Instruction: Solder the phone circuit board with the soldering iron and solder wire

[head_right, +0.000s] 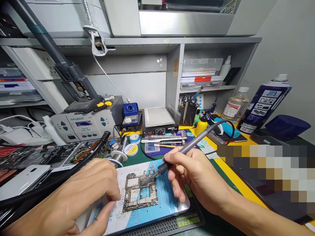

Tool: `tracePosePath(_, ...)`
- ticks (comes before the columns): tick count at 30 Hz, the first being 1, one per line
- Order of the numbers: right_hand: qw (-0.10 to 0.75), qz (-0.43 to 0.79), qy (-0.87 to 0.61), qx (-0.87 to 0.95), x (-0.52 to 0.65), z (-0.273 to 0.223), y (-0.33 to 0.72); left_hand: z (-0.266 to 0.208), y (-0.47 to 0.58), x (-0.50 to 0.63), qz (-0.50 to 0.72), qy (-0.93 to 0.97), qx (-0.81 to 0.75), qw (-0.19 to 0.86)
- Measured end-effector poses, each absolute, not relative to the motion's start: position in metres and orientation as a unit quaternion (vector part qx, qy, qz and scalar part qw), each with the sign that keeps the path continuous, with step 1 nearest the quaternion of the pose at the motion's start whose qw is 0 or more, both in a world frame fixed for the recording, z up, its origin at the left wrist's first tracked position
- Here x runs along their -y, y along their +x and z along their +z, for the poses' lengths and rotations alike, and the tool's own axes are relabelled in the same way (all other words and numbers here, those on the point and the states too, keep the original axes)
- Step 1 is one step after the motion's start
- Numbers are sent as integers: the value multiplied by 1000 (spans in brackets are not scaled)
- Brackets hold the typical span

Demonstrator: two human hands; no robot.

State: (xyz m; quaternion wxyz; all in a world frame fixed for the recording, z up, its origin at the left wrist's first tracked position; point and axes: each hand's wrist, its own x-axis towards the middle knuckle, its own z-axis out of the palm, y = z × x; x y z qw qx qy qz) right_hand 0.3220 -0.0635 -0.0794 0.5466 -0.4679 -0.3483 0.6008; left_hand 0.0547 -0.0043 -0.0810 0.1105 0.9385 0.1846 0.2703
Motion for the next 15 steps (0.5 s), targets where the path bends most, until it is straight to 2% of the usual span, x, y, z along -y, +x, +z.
tracePosePath(9,520,597,-494,359,65,-77,320,-69,57,4,261,947,-173,77)
tracePosePath(15,525,586,-501,360,64,-77,319,-65,54,2,254,948,-168,96)
